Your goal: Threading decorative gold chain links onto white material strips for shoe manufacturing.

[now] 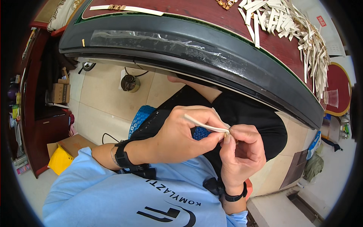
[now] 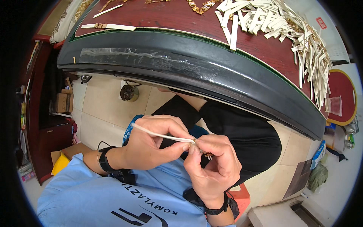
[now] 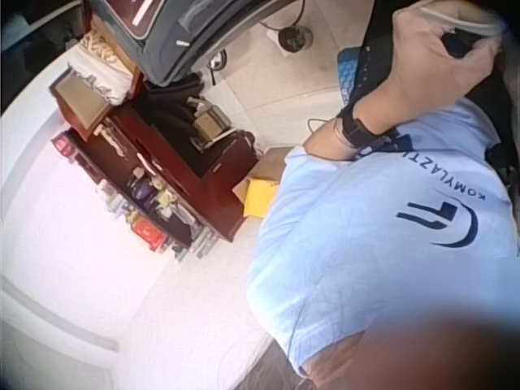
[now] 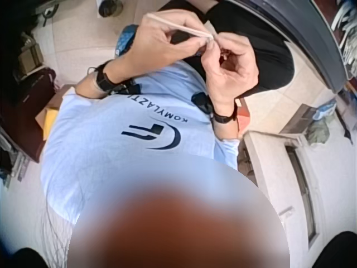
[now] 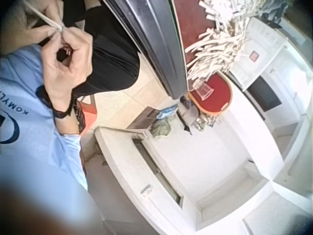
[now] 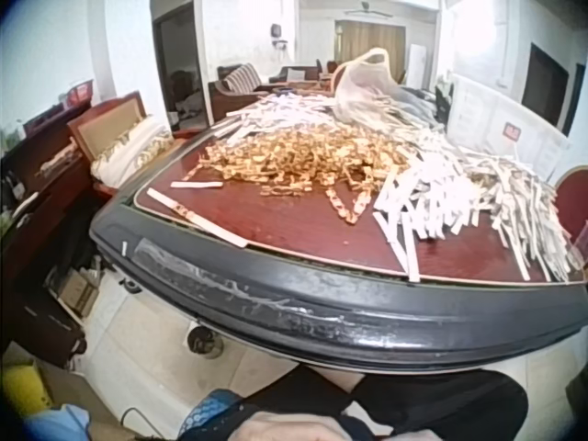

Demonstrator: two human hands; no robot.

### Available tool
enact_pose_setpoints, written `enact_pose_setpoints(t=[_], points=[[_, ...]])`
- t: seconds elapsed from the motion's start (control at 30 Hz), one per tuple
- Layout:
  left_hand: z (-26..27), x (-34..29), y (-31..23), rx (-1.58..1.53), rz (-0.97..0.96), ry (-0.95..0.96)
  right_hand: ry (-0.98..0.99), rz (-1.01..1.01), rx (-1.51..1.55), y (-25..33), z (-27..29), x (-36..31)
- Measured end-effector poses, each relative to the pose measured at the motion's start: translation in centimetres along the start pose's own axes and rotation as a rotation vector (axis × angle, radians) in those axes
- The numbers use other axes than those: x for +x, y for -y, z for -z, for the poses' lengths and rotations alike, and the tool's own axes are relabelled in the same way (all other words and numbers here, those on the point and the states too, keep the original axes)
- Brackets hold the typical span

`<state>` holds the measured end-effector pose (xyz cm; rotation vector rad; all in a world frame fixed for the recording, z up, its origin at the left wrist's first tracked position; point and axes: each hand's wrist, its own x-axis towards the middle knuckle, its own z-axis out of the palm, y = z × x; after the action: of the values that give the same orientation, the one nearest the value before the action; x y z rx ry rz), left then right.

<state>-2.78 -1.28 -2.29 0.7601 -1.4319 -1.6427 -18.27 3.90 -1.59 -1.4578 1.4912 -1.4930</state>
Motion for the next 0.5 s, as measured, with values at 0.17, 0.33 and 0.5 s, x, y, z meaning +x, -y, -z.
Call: enact_pose_setpoints(t=[0.17,0.33,0.5], points=[[0.3,0.2,-0.7,0.234,-0.168,-0.006,0.057,-0.143,0.11,0.5,0.2,0.6],[0.1,0.0,0.7,-0.153,0.056,-0.044,0.161,-0.279,0.334,0.2,0.6,1.6],[0.4,0.0,1.0,-0.449,0.252,-0.034,0.171,-0.355,0.371,0.1,1.3,1.7]])
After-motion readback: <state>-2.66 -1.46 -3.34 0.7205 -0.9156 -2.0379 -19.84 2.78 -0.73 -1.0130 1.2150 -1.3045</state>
